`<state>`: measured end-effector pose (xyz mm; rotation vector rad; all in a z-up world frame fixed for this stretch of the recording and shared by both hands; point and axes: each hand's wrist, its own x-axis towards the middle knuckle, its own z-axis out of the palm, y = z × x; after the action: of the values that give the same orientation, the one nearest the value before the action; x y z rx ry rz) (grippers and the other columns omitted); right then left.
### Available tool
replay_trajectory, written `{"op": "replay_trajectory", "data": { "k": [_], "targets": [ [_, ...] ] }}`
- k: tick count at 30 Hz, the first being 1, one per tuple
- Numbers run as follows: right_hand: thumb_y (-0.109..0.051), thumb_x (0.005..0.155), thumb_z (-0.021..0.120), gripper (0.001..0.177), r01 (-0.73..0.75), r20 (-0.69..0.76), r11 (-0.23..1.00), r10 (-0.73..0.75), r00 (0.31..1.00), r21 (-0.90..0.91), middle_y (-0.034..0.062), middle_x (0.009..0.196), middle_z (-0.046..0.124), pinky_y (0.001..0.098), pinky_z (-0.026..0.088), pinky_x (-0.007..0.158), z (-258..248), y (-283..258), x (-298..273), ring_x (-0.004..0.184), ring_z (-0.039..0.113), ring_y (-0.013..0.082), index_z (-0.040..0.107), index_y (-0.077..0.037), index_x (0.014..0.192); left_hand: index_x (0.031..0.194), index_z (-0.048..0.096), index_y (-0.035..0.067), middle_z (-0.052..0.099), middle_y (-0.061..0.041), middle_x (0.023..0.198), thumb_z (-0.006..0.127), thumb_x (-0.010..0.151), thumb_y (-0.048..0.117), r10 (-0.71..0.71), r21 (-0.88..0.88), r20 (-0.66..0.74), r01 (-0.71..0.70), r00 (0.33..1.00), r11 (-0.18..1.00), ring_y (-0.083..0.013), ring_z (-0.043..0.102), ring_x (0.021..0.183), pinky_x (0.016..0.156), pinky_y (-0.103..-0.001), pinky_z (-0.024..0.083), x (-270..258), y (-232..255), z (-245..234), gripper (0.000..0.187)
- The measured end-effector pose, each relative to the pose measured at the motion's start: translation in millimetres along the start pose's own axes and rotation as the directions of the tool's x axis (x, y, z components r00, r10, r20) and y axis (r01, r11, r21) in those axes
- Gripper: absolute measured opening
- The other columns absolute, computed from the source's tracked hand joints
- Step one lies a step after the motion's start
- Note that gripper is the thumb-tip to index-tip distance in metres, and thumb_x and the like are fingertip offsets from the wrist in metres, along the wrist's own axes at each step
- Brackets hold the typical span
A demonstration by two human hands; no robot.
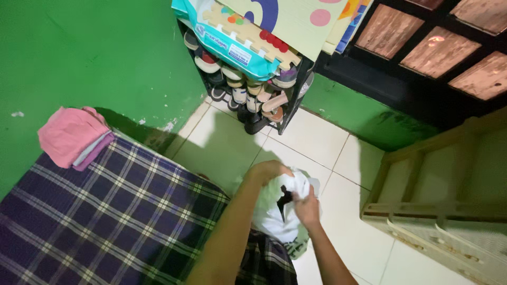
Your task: The person folds several pairs of underwear by laying them flat, folding the sides and bottom inward, and rolling them into bundles.
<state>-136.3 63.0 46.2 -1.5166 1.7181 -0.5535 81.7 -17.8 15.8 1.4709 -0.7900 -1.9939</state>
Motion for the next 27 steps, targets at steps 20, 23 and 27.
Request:
{"op": "replay_trajectory", "data": {
  "k": [20,23,27],
  "targets": [
    [-0.049,0.103,0.036,0.058,-0.331,0.311,0.043,0.251,0.917,0.943,0.0113,0.134,0.065,0.0495,0.052,0.098,-39.5,-7.0,23.9,0.12,0.063,0.0334,0.052,-0.01,0.143,0.099,0.076,0.01,0.075,-0.018,0.1,0.069,0.088,0.015,0.499,0.865,-0.406,0.146,0.766,0.48,-0.038,0.073,0.098,0.089,-0.047,0.056,-109.1,-19.0,121.5,0.014],
    [-0.037,0.106,0.05,0.049,-0.425,0.363,0.195,0.287,0.886,0.884,0.0136,0.138,0.062,0.0522,0.051,0.105,-29.4,11.6,23.7,0.126,0.059,0.0355,0.05,-0.007,0.145,0.113,0.072,0.01,0.075,-0.018,0.116,0.062,0.092,0.01,0.393,0.629,-0.6,0.108,0.697,0.77,-0.0389,0.068,0.114,0.103,-0.049,0.051,-120.7,-15.8,136.5,0.023],
    [-0.034,0.109,0.041,0.047,-0.345,0.306,0.054,0.347,0.887,0.937,0.0152,0.139,0.062,0.0581,0.048,0.109,-33.4,44.8,37.3,0.129,0.059,0.0378,0.048,-0.005,0.145,0.127,0.057,0.003,0.038,-0.033,0.15,0.077,0.062,0.003,0.758,0.798,-0.538,-0.066,0.37,0.599,-0.0518,0.03,0.143,0.115,-0.063,0.02,-166.5,4.7,156.9,0.068]
  ]
}}
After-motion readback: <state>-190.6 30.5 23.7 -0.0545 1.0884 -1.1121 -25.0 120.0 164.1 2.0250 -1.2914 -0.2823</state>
